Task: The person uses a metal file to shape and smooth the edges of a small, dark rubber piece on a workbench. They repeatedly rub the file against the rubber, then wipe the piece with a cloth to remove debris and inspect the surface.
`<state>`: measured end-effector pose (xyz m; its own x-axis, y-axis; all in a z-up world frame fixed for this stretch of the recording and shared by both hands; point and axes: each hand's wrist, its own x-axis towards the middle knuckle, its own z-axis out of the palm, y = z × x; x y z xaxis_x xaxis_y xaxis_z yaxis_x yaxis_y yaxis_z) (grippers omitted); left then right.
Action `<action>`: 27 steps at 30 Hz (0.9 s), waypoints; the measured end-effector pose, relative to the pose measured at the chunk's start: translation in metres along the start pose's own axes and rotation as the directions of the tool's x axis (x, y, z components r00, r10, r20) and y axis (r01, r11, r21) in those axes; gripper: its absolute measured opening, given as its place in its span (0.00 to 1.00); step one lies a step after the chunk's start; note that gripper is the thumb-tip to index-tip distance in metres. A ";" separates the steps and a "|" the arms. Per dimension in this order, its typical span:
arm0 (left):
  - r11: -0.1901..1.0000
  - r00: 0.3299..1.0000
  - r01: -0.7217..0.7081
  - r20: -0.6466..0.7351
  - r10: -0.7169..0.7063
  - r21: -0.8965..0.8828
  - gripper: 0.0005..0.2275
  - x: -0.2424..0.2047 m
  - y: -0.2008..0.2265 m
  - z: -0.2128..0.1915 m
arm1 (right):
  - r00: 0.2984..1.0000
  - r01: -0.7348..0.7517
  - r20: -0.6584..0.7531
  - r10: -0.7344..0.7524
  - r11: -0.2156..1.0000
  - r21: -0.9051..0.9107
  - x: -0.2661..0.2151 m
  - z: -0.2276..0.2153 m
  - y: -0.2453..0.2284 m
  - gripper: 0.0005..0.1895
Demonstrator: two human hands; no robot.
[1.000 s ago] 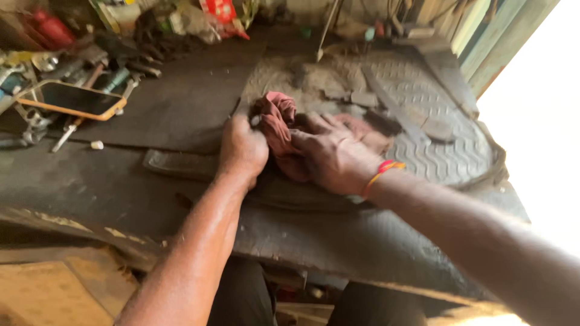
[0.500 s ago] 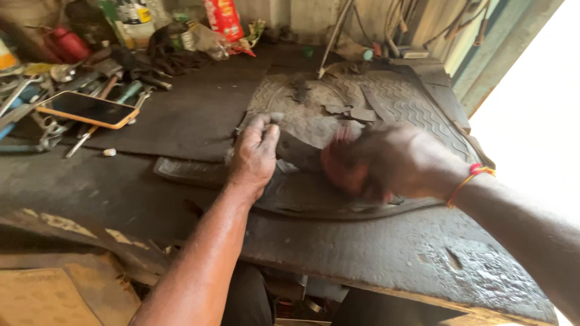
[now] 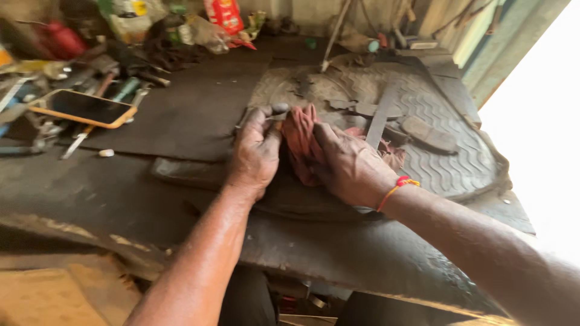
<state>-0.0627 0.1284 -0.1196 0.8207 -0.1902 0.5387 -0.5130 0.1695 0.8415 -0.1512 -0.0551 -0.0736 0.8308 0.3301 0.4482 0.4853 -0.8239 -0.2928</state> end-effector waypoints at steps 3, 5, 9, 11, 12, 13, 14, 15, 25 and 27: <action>0.995 0.998 0.052 0.024 -0.050 -0.090 0.09 -0.002 -0.001 0.002 | 0.982 -0.171 0.067 0.175 0.984 -0.055 -0.009 -0.008 -0.007 0.20; 0.990 0.995 0.097 0.029 -0.094 -0.105 0.10 -0.003 0.003 0.004 | 0.969 -0.237 0.048 0.242 0.966 -0.100 -0.009 -0.007 -0.011 0.23; 0.928 0.965 0.259 -0.103 -0.240 0.268 0.16 -0.007 0.019 0.000 | 0.977 -0.215 -0.057 0.208 0.961 -0.174 -0.013 -0.003 -0.013 0.19; 0.920 0.975 0.224 -0.081 -0.209 0.323 0.16 -0.005 0.027 0.000 | 0.982 -0.077 -0.180 0.048 0.984 -0.158 -0.017 -0.007 -0.013 0.17; 0.933 0.970 0.242 -0.064 -0.233 0.265 0.15 -0.005 0.029 0.000 | 0.976 -0.051 -0.216 0.015 0.985 -0.165 -0.019 -0.007 -0.013 0.17; 0.943 0.965 0.261 -0.046 -0.257 0.206 0.14 -0.004 0.030 -0.001 | 0.968 -0.026 -0.250 -0.019 0.985 -0.172 -0.021 -0.007 -0.012 0.19; 0.948 0.959 0.282 -0.026 -0.281 0.148 0.13 -0.004 0.029 -0.001 | 0.958 -0.001 -0.283 -0.050 0.984 -0.179 -0.023 -0.007 -0.013 0.21; 0.941 0.948 0.318 -0.026 -0.317 0.114 0.12 -0.004 0.027 -0.002 | 0.959 0.031 -0.271 -0.087 0.978 -0.204 -0.024 -0.006 -0.013 0.23; 0.929 0.930 0.356 -0.133 -0.343 0.096 0.08 -0.001 0.003 0.000 | 0.975 -0.036 0.210 0.075 0.982 -0.185 -0.028 -0.041 -0.033 0.27; 0.943 0.940 0.331 -0.098 -0.327 0.026 0.10 0.000 0.000 0.000 | 0.944 -0.074 0.299 0.140 0.972 -0.223 -0.028 -0.057 -0.028 0.23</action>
